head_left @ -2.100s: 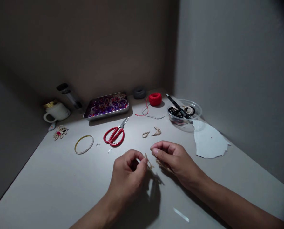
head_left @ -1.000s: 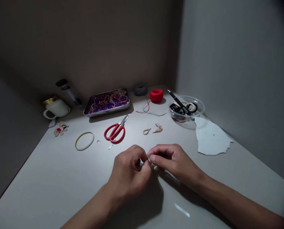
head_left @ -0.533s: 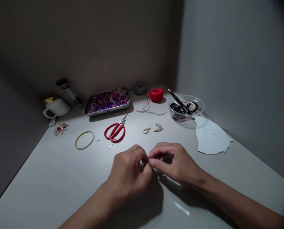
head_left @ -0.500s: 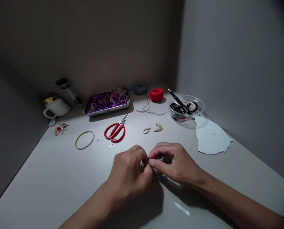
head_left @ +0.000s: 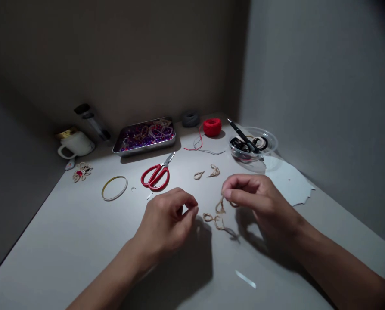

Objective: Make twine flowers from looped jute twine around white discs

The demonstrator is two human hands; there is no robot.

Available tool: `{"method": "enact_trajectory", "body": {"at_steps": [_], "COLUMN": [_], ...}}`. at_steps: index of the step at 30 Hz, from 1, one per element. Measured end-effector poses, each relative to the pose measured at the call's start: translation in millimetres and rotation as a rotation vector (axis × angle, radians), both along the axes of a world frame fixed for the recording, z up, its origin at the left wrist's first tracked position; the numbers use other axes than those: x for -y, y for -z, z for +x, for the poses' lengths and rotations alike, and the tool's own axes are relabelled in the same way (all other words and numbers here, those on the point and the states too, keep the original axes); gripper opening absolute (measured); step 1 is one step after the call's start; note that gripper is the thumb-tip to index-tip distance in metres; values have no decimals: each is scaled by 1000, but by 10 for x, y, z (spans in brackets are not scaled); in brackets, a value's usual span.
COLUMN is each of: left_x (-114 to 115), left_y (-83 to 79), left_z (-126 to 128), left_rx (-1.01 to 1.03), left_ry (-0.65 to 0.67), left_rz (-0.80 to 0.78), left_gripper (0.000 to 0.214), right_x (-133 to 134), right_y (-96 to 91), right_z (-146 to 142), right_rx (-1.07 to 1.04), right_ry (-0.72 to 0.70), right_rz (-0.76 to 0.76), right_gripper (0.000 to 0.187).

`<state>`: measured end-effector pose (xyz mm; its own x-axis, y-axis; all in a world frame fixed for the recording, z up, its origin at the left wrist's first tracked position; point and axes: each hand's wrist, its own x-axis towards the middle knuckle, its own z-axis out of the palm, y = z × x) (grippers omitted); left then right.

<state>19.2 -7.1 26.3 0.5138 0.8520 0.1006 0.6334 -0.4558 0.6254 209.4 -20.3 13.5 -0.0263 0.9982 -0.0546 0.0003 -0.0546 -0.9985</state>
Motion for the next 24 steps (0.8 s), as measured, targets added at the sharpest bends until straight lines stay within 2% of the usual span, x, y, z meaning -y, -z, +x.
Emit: {"method": "enact_trajectory", "body": {"at_steps": [3,5,9,11,15,17,20,22,24], "left_x": [19,42,69,71,79,77,48,11,-27], "left_y": [92,166,289,325,345,331,287,242,186], "left_z": [24,73,175,203,214,197,136,83,40], "left_rx": [-61,-118,-267,-336,-388,-380,-342,-254,-81], "left_ry": [82,107,126,136,116,75,-60,-175,-262], "left_rz": [17,40,127,155,149,135,91,45,-34], "left_gripper": [13,15,15,14,12,10,11,12,11], "right_x": [-11,-8,5,2,-26,-39,-47,-48,-49], "right_y": [-5,-6,14,44,106,122,134,143,148], "right_z": [18,9,-21,-36,-66,-77,-83,-81,-75], "right_rx": [-91,-129,-192,-181,-131,-122,-108,-94,-86], "right_ry": [20,-24,-305,-395,-381,-365,-350,-347,-342], "right_rz": [-3,-46,-294,-361,-382,-387,-378,-365,-347], "right_gripper": [9,7,3,2,5,5,5,5,4]}}
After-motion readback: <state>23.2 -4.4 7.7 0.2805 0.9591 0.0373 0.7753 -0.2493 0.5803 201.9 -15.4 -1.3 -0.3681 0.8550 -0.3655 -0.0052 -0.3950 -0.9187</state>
